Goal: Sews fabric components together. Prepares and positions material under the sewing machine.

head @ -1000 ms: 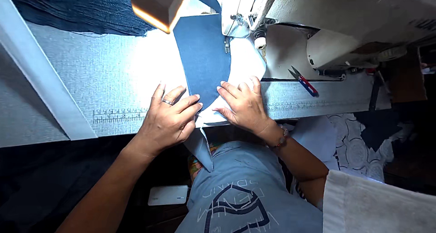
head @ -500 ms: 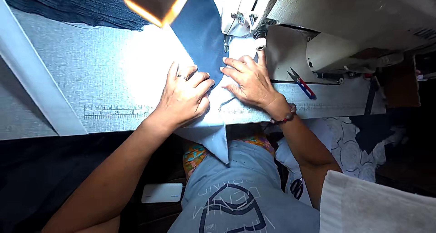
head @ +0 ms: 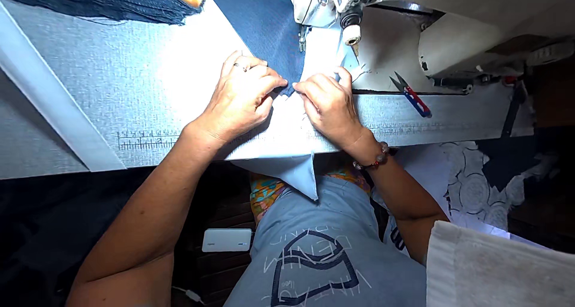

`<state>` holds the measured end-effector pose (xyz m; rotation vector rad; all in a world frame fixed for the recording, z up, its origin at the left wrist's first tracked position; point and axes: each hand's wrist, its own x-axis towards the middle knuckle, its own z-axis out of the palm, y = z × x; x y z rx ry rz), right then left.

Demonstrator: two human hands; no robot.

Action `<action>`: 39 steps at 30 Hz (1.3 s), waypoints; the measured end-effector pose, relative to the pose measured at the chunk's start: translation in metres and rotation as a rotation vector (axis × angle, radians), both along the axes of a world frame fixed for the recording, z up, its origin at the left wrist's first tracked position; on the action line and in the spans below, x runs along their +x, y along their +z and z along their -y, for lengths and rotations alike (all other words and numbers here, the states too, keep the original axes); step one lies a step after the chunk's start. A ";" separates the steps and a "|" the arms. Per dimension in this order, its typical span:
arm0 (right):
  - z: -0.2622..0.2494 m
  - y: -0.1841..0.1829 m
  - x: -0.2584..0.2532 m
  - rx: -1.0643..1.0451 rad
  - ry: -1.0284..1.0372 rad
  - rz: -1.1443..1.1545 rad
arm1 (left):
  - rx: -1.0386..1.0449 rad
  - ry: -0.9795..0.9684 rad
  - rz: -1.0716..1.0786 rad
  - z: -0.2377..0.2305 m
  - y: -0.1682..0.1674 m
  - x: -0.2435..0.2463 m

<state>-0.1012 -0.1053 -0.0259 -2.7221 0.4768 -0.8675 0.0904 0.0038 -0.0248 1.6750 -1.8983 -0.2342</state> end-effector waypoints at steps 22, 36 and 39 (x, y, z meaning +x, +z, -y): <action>-0.026 -0.003 -0.012 -0.039 0.016 -0.103 | -0.103 -0.038 0.131 -0.006 -0.003 -0.002; -0.023 0.009 -0.003 -0.080 -0.138 -0.220 | -0.038 -0.067 0.097 0.006 -0.004 0.005; 0.000 0.002 0.007 -0.081 -0.167 -0.229 | -0.010 -0.021 0.113 0.020 -0.003 0.000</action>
